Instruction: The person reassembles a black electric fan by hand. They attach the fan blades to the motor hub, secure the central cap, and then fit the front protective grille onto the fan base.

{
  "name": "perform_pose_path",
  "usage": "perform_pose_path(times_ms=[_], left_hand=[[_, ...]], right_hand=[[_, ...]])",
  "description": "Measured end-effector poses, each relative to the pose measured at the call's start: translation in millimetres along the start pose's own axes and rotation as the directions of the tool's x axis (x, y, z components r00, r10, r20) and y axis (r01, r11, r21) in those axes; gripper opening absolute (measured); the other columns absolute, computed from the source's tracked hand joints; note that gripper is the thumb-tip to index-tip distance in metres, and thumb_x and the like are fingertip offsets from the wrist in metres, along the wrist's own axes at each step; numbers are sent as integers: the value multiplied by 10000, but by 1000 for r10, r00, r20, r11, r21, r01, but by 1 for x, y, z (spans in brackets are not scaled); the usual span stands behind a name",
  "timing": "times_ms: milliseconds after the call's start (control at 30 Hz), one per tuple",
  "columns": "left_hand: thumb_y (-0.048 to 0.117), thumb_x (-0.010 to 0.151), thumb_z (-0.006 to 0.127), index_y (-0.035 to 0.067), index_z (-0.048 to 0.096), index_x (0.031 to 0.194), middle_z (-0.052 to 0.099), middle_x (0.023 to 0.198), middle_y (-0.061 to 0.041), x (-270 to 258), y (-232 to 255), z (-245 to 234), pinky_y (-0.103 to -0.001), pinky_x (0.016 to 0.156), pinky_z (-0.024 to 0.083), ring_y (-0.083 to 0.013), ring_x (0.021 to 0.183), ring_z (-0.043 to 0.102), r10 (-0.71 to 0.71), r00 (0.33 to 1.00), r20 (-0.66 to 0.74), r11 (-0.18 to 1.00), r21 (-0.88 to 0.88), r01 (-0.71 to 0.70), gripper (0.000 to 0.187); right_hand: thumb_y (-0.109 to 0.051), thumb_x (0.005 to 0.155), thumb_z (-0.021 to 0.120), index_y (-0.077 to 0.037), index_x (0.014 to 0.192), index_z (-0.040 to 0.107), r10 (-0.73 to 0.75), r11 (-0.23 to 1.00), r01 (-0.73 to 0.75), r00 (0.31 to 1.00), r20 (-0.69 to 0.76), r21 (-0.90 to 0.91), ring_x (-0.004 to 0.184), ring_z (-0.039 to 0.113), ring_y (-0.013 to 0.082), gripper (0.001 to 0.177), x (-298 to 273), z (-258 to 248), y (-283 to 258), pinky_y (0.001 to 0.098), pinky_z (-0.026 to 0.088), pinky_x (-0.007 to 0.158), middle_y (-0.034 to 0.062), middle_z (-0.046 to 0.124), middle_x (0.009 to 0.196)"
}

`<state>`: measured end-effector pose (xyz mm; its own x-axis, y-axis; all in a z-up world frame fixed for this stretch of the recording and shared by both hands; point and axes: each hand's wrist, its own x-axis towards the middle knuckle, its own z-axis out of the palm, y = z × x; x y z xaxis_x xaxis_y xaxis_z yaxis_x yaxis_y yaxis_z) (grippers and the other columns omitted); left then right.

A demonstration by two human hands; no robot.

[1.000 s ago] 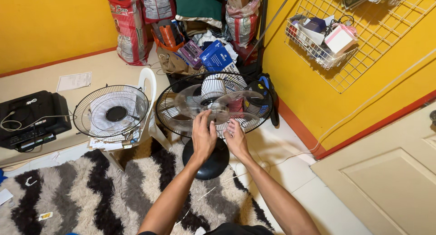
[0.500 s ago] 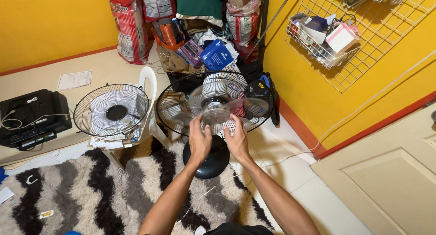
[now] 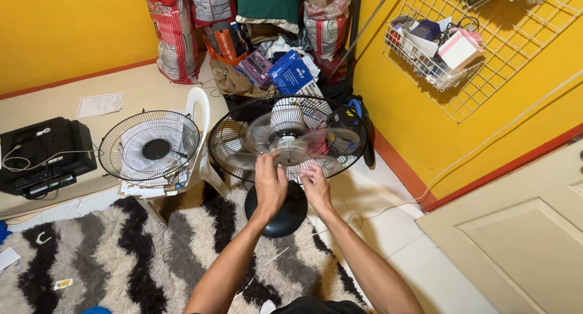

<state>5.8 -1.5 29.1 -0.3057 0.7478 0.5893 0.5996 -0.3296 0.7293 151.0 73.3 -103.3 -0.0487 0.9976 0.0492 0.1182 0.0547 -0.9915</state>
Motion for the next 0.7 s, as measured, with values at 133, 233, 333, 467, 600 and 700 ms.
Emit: perform_pose_path(times_ms=[133,233,333,467,600,700], left_hand=[[-77,850,541,-7,581,1247,575,1206,-205,11,11,-5,-453,996,470,-375,1155,565,54,997,63,998,23,-55,406],[-89,826,551,-4,586,1231,590,1211,-192,16,17,-6,-461,1013,460,-382,1168,559,95,994,57,995,31,-97,415],[-88,830,555,-1,593,1235,596,1216,-188,18,18,-5,-468,1017,454,-388,1162,560,109,993,52,992,52,-112,416],[-75,840,560,2,593,1245,600,1222,-188,19,14,-3,-471,1023,454,-389,1166,564,114,992,48,992,57,-117,414],[-55,855,577,4,597,1266,591,1236,-201,16,6,-3,-474,1014,457,-399,1165,559,99,994,43,992,74,-102,416],[-27,878,590,3,587,1276,585,1240,-203,13,0,-3,-460,997,471,-396,1170,566,33,999,44,998,57,-35,400]], right_hand=[[-98,943,637,-39,1434,399,65,989,-72,996,54,130,1147,627,206,549,11,7,20,321,517,976,166,640,1308],[-96,944,644,-46,1442,369,61,987,-68,997,55,147,1183,612,231,572,15,8,21,335,511,997,194,585,1340],[-100,945,645,-51,1442,365,73,990,-79,996,53,115,1194,605,236,573,13,8,17,339,502,1003,187,578,1352],[-96,941,656,-25,1428,378,19,986,-28,998,56,166,1231,596,245,566,13,7,11,349,505,1026,194,587,1351],[-100,920,675,-25,1416,407,-44,996,43,999,15,73,1248,610,256,568,9,7,-2,358,517,1020,193,581,1348],[-113,917,691,-34,1407,429,-87,996,87,996,-15,-16,1270,600,263,561,4,6,-18,374,502,1014,184,584,1362]])
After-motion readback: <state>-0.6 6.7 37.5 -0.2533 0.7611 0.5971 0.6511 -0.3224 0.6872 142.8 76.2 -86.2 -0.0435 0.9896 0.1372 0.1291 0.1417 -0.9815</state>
